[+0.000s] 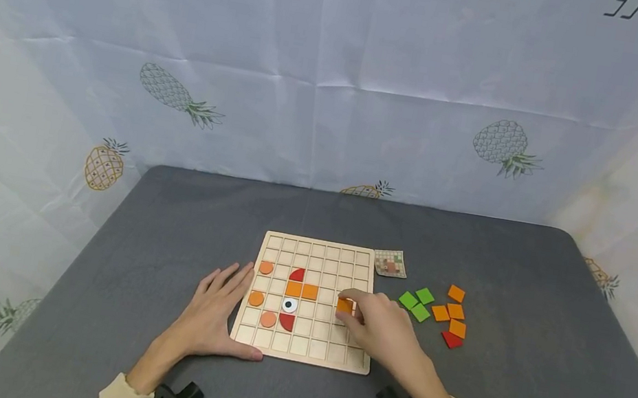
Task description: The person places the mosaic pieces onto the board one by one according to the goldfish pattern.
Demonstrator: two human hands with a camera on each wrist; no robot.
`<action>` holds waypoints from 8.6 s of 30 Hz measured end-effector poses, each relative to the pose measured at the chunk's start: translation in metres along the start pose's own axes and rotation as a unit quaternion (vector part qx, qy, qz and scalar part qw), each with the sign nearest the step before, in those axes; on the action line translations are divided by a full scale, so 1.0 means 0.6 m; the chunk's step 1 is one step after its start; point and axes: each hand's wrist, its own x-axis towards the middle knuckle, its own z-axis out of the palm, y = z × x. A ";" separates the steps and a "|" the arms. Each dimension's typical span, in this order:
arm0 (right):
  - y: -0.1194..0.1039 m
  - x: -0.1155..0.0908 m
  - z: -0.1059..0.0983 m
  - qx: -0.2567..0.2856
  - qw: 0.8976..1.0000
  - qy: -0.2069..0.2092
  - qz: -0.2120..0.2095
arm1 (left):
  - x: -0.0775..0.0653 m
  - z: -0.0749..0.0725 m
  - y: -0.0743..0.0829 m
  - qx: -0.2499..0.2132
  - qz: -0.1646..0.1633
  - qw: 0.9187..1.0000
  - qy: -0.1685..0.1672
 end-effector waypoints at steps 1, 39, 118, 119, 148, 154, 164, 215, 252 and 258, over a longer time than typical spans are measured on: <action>-0.005 0.003 0.003 -0.001 1.000 0.000 -0.003 | 0.000 0.000 0.000 0.000 -0.001 1.000 -0.001; -0.022 0.048 0.077 0.041 0.998 -0.028 -0.038 | 0.000 0.005 -0.002 0.001 0.021 0.999 0.026; 0.264 -0.060 -0.075 0.049 0.997 0.010 0.064 | 0.000 0.003 -0.003 -0.001 0.003 1.000 0.001; 0.265 -0.060 -0.075 0.048 0.997 0.011 0.064 | 0.000 0.003 -0.002 0.000 0.003 1.000 0.000; 0.259 -0.057 -0.066 -0.020 0.998 0.043 0.037 | 0.002 0.002 -0.001 0.002 -0.001 1.000 -0.007; 0.258 -0.058 -0.066 -0.009 0.999 0.047 0.025 | 0.002 0.002 0.000 -0.001 -0.002 1.000 -0.005; 0.248 -0.058 -0.068 0.013 0.999 0.050 0.009 | 0.001 0.002 0.000 -0.002 -0.002 1.000 -0.004; 0.093 -0.028 -0.022 0.065 0.995 -0.001 -0.082 | -0.001 0.003 -0.001 0.000 -0.001 1.000 0.001; 0.007 0.028 0.054 0.081 0.985 -0.040 -0.147 | 0.001 0.001 0.000 0.005 0.000 1.000 -0.001; -0.006 0.034 0.070 0.085 0.986 -0.058 -0.132 | 0.001 0.001 -0.001 0.005 -0.001 1.000 -0.002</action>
